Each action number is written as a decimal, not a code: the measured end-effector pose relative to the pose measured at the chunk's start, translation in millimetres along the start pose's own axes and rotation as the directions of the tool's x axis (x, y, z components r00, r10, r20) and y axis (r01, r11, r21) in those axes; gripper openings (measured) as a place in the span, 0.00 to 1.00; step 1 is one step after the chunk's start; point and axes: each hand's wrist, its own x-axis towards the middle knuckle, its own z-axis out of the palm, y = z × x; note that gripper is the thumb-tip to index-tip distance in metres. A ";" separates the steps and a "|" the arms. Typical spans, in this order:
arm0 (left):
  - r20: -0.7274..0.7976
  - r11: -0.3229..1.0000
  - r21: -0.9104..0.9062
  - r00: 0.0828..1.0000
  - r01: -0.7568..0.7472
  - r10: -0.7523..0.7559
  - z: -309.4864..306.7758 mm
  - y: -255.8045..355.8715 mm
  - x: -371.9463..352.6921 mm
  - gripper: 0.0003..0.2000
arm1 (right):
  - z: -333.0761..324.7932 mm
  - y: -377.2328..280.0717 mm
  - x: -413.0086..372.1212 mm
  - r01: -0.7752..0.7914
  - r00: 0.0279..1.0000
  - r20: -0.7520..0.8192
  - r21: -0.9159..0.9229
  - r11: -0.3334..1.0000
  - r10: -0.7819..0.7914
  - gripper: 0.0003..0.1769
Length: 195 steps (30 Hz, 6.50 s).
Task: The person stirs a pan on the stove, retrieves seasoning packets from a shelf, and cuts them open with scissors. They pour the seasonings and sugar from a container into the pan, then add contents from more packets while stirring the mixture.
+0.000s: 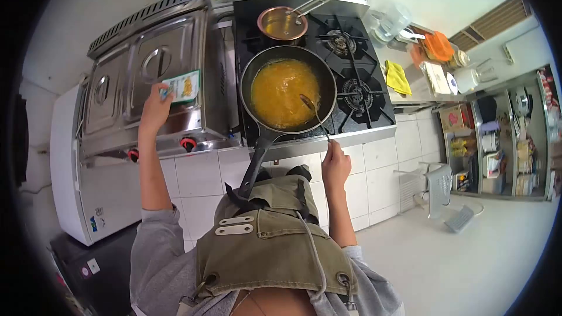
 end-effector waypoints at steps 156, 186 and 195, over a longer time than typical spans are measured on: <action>0.210 0.095 -0.967 -0.524 -0.238 0.825 1447.2 1417.1 -607.2 0.10 | -449.4 1445.2 148.9 -0.942 -0.029 -0.293 0.329 0.072 0.956 0.13; 0.278 -0.518 -0.513 -0.703 -0.685 0.654 1585.6 1501.4 -765.1 0.04 | -283.9 1266.5 95.0 -0.572 -0.637 -0.124 0.738 -0.359 0.761 0.20; -0.006 -0.514 -0.658 -0.679 -0.550 0.734 1538.0 1515.7 -725.3 0.04 | -334.1 1408.4 135.6 -0.484 -0.339 -0.316 0.866 0.124 0.886 0.24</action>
